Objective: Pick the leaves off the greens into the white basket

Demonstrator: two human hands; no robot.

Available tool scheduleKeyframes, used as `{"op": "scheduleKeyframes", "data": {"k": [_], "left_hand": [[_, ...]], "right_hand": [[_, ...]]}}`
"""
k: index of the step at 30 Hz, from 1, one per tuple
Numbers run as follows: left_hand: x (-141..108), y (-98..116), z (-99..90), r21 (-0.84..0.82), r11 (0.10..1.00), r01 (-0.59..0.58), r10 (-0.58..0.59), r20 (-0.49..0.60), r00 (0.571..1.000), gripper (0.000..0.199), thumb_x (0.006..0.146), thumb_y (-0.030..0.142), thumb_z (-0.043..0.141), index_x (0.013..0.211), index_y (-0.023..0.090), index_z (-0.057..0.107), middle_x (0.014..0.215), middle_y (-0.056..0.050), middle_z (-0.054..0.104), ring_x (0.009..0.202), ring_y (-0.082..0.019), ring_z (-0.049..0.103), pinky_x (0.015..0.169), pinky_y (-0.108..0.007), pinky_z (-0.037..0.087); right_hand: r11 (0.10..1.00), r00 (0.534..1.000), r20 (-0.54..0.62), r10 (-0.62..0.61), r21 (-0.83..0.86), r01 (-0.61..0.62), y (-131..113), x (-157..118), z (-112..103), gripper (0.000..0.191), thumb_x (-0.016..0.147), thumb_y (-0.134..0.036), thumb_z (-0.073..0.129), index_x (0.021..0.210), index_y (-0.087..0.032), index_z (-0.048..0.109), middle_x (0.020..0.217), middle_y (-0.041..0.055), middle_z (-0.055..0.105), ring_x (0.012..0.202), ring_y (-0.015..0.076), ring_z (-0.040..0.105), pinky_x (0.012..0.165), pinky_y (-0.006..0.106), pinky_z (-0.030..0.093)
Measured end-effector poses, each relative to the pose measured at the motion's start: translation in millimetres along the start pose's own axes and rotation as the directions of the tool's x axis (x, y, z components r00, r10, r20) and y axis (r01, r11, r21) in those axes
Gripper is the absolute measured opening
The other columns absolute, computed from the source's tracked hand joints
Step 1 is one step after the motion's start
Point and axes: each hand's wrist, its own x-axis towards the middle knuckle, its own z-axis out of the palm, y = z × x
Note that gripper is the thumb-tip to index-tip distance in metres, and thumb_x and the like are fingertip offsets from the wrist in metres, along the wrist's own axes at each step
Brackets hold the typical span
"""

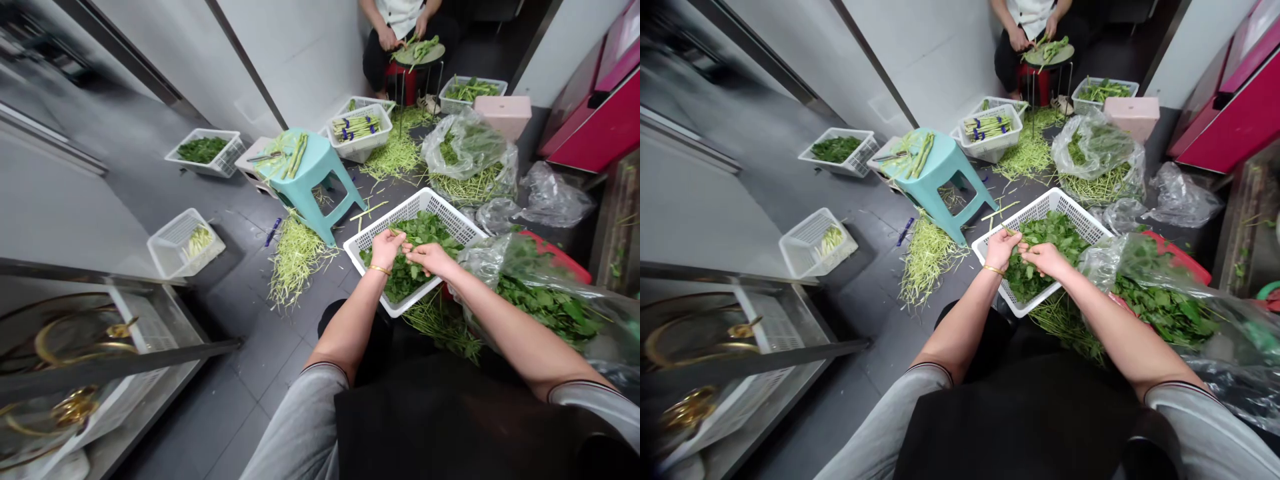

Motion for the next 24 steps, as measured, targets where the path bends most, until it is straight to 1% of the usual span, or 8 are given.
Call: {"op": "scheduleKeyframes", "data": {"k": [2, 4, 7, 10, 14, 18, 21, 24], "left_hand": [[-1, -1, 1.2, -0.069, 0.997, 0.025, -0.027, -0.026, 0.999, 0.022, 0.072, 0.019, 0.074, 0.076, 0.012, 0.053, 0.055, 0.002, 0.059, 0.050, -0.012, 0.063, 0.052, -0.022, 0.050], [-2, -2, 4.4, -0.136, 0.991, -0.017, 0.010, -0.053, 0.999, 0.024, 0.073, 0.021, 0.074, 0.078, 0.012, 0.052, 0.059, 0.002, 0.060, 0.054, -0.012, 0.064, 0.057, -0.023, 0.052], [-6, -4, 10.9, -0.208, 0.970, -0.127, 0.114, -0.071, 0.991, 0.026, 0.073, 0.027, 0.074, 0.082, 0.014, 0.053, 0.066, 0.002, 0.061, 0.061, -0.011, 0.066, 0.062, -0.024, 0.053], [-6, 0, 10.9, -0.214, 0.962, -0.167, 0.146, -0.107, 0.983, 0.025, 0.075, 0.028, 0.072, 0.082, 0.014, 0.053, 0.066, 0.002, 0.062, 0.062, -0.010, 0.065, 0.063, -0.023, 0.052], [8, 14, -10.1, -0.172, 0.967, -0.186, 0.143, -0.236, 0.961, 0.022, 0.077, 0.027, 0.070, 0.081, 0.015, 0.052, 0.063, 0.003, 0.061, 0.059, -0.009, 0.063, 0.061, -0.022, 0.050], [22, 28, -37.1, -0.044, 0.948, -0.317, 0.296, -0.256, 0.920, 0.021, 0.074, 0.028, 0.071, 0.081, 0.015, 0.056, 0.064, 0.004, 0.060, 0.056, -0.006, 0.059, 0.060, -0.020, 0.046], [23, 32, -45.6, 0.070, 0.920, -0.386, 0.392, -0.178, 0.903, 0.019, 0.072, 0.029, 0.072, 0.081, 0.015, 0.060, 0.071, 0.002, 0.063, 0.059, -0.005, 0.057, 0.062, -0.019, 0.045], [19, 32, -44.0, 0.166, 0.896, -0.413, 0.427, -0.060, 0.902, 0.021, 0.072, 0.031, 0.072, 0.082, 0.015, 0.063, 0.076, 0.000, 0.065, 0.063, -0.007, 0.057, 0.064, -0.019, 0.046]], "right_hand": [[0.992, 0.989, -0.099, -0.114, -0.074, 0.107, 5, 2, -4, 0.029, 0.074, -0.044, 0.061, 0.066, -0.017, 0.065, 0.039, -0.0046, 0.045, 0.035, 0.0098, 0.042, 0.040, 0.023, 0.035], [0.983, 0.950, -0.253, -0.183, -0.066, 0.172, 6, 3, -7, 0.031, 0.075, -0.046, 0.058, 0.068, -0.017, 0.065, 0.043, -0.0036, 0.048, 0.039, 0.0108, 0.044, 0.044, 0.024, 0.037], [0.977, 0.914, -0.384, -0.128, 0.112, 0.184, 2, 0, -4, 0.033, 0.077, -0.050, 0.053, 0.072, -0.018, 0.062, 0.050, -0.0029, 0.051, 0.041, 0.0115, 0.045, 0.043, 0.024, 0.038], [0.976, 0.949, -0.279, -0.146, 0.119, 0.185, -3, -8, 0, 0.035, 0.079, -0.053, 0.052, 0.072, -0.020, 0.059, 0.048, -0.0041, 0.049, 0.039, 0.0116, 0.044, 0.043, 0.024, 0.038], [0.953, 0.954, -0.135, -0.267, -0.184, 0.240, -7, -16, -9, 0.035, 0.085, -0.049, 0.047, 0.069, -0.020, 0.058, 0.048, -0.0028, 0.050, 0.047, 0.0133, 0.050, 0.053, 0.026, 0.041], [0.784, 0.943, -0.005, -0.333, -0.558, 0.274, -23, -20, -34, 0.030, 0.085, -0.044, 0.053, 0.084, -0.019, 0.068, 0.081, 0.0066, 0.067, 0.067, 0.0182, 0.059, 0.063, 0.029, 0.043], [0.667, 0.905, -0.071, -0.420, -0.700, 0.255, -47, -23, -52, 0.034, 0.086, -0.044, 0.053, 0.104, -0.021, 0.070, 0.103, 0.0103, 0.066, 0.078, 0.0217, 0.062, 0.068, 0.032, 0.044], [0.670, 0.806, -0.209, -0.554, -0.686, 0.283, -68, -14, -58, 0.037, 0.091, -0.040, 0.045, 0.112, -0.021, 0.069, 0.110, 0.0103, 0.065, 0.093, 0.0238, 0.061, 0.079, 0.034, 0.044]]}}
